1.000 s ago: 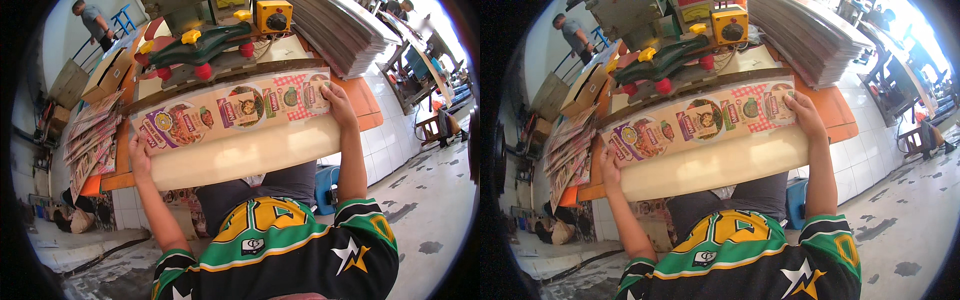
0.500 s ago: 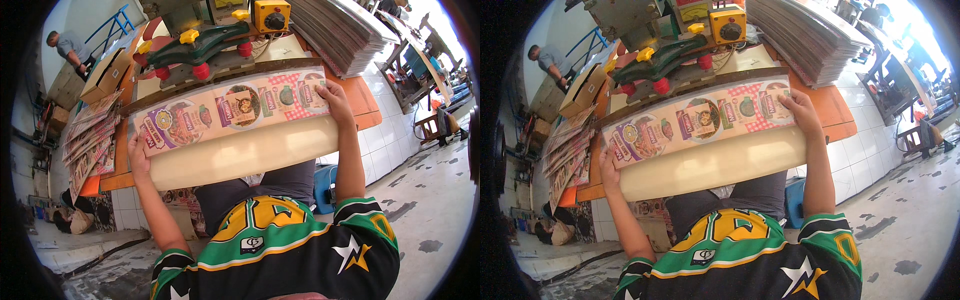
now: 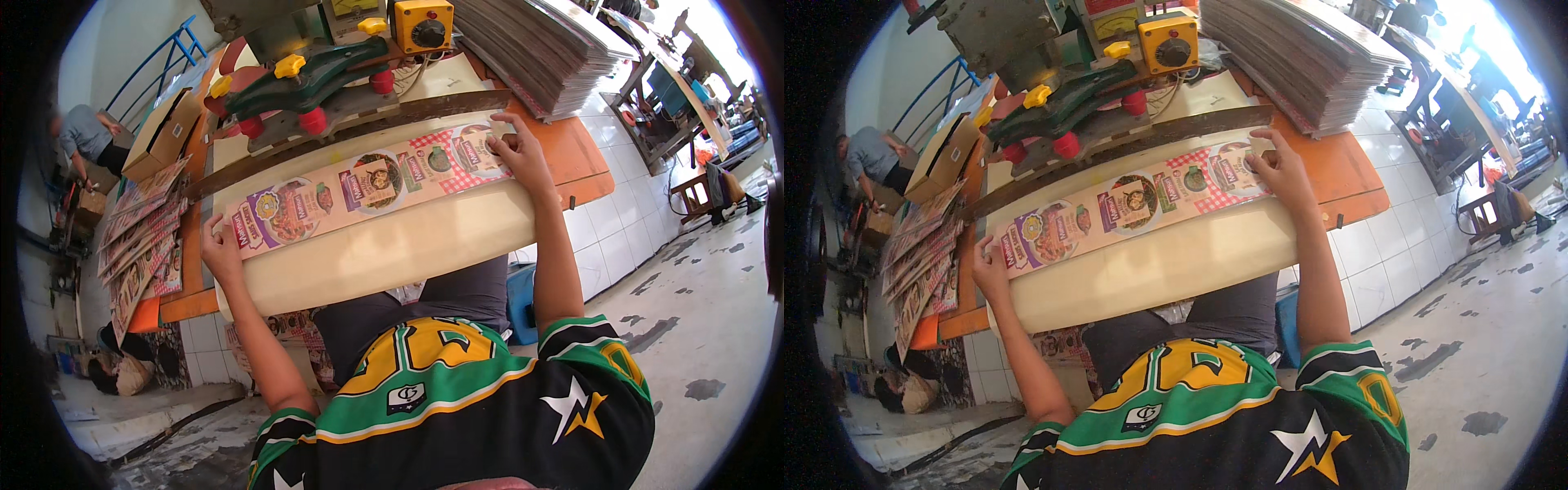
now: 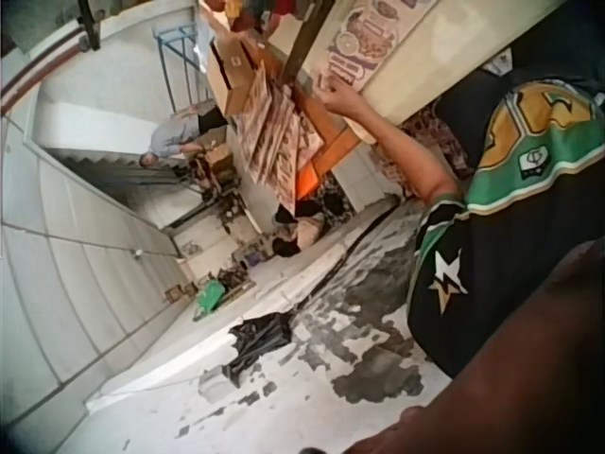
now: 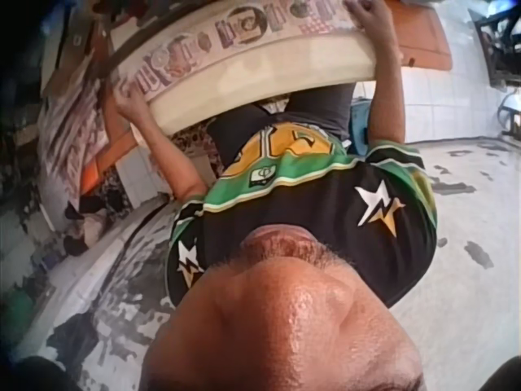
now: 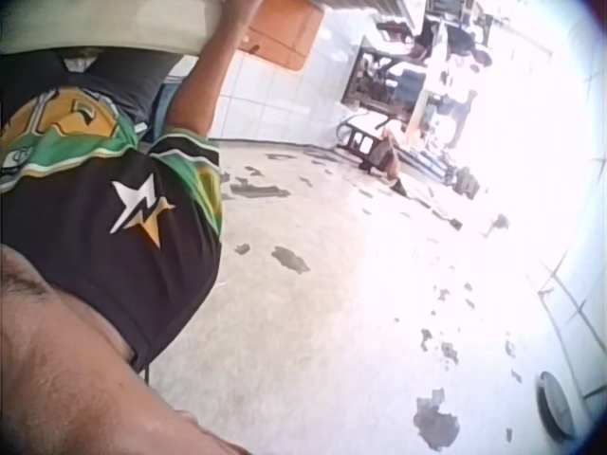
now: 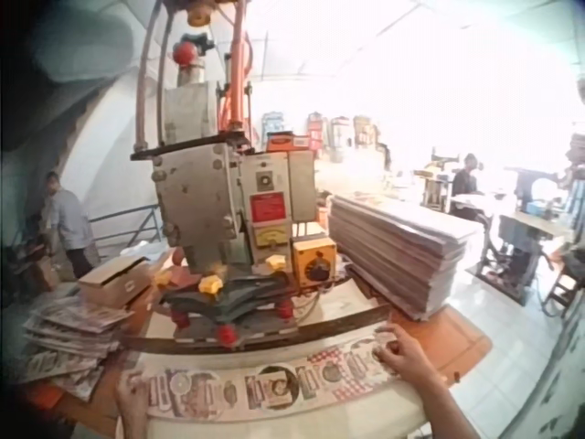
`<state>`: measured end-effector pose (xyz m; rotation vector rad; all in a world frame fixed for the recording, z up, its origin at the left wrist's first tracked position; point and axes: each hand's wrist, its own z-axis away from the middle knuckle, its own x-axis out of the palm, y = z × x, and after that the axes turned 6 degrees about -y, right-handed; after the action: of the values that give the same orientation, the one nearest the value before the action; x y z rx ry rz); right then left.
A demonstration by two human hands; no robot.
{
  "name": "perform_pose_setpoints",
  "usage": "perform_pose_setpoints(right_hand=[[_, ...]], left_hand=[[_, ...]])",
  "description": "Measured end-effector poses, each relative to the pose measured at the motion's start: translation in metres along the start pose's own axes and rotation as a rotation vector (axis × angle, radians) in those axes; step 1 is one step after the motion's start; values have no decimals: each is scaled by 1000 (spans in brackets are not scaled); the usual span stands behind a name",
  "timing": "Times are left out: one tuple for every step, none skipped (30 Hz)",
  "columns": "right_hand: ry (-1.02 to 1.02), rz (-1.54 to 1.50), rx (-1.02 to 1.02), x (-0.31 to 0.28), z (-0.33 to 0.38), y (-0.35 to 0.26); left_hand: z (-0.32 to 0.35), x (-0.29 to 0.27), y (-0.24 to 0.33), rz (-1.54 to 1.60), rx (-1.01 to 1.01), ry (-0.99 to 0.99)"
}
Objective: The person positions long strips of printed plastic under a manual heat-sealing machine, aligning them with a guide bar and then pressing the lever to seal the edge.
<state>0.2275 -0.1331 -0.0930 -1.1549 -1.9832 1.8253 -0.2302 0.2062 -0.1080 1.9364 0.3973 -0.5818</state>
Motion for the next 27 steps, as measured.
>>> perform_pose_setpoints(right_hand=[[0,1,-2,1,-1,2],[1,3,-3,2,-1,0],[13,48,5,3,-1,-3],[25,92,12,5,0,-5],[35,135,23,6,0,-7],[54,172,15,6,-1,-5],[74,209,7,7,-2,-1],[95,245,-6,7,-2,1],[105,272,-7,8,-2,3],[116,299,-8,8,-3,5],[126,325,-10,9,-3,1],[131,357,15,11,-3,-2],[136,389,40,14,-2,-5],[141,422,65,16,-2,-11],[143,449,60,17,-2,-13],[144,475,54,18,-4,-15],[147,505,55,17,-3,-16],[147,504,66,16,-2,-18],[146,503,77,15,-2,-20],[143,499,83,15,-2,-21],[142,485,78,14,-1,-21],[141,472,73,14,-1,-19],[141,459,70,12,-1,-17],[145,417,39,12,-1,-12],[148,376,9,11,-1,-5],[148,333,-22,11,-1,-5],[117,276,3,9,-1,-4]], left_hand=[[0,-1,-3,-35,17,1],[1,0,0,-44,29,4],[2,1,4,-53,40,7],[3,1,8,-62,52,11],[3,1,9,-60,43,0],[3,2,10,-57,35,-11],[2,2,11,-54,27,-23],[2,2,10,-28,31,-28],[0,2,6,-2,35,-34],[-1,2,2,24,39,-40],[-3,2,-1,17,38,-56],[-4,2,-5,9,37,-73],[-5,1,-8,1,36,-90],[-6,1,-12,-12,54,-98],[-7,0,-16,-25,72,-106],[-8,-1,-19,-39,90,-113],[-7,0,-13,-33,69,-116],[-5,1,-6,-27,49,-118],[-3,2,-1,-22,28,-120],[-2,3,0,-4,15,-99],[-2,3,1,15,2,-77],[-1,3,2,33,-12,-55],[0,3,5,41,-12,-51],[1,2,9,49,-11,-48],[2,2,11,57,-11,-45],[2,1,9,60,-11,-47],[1,0,6,64,-11,-49]])
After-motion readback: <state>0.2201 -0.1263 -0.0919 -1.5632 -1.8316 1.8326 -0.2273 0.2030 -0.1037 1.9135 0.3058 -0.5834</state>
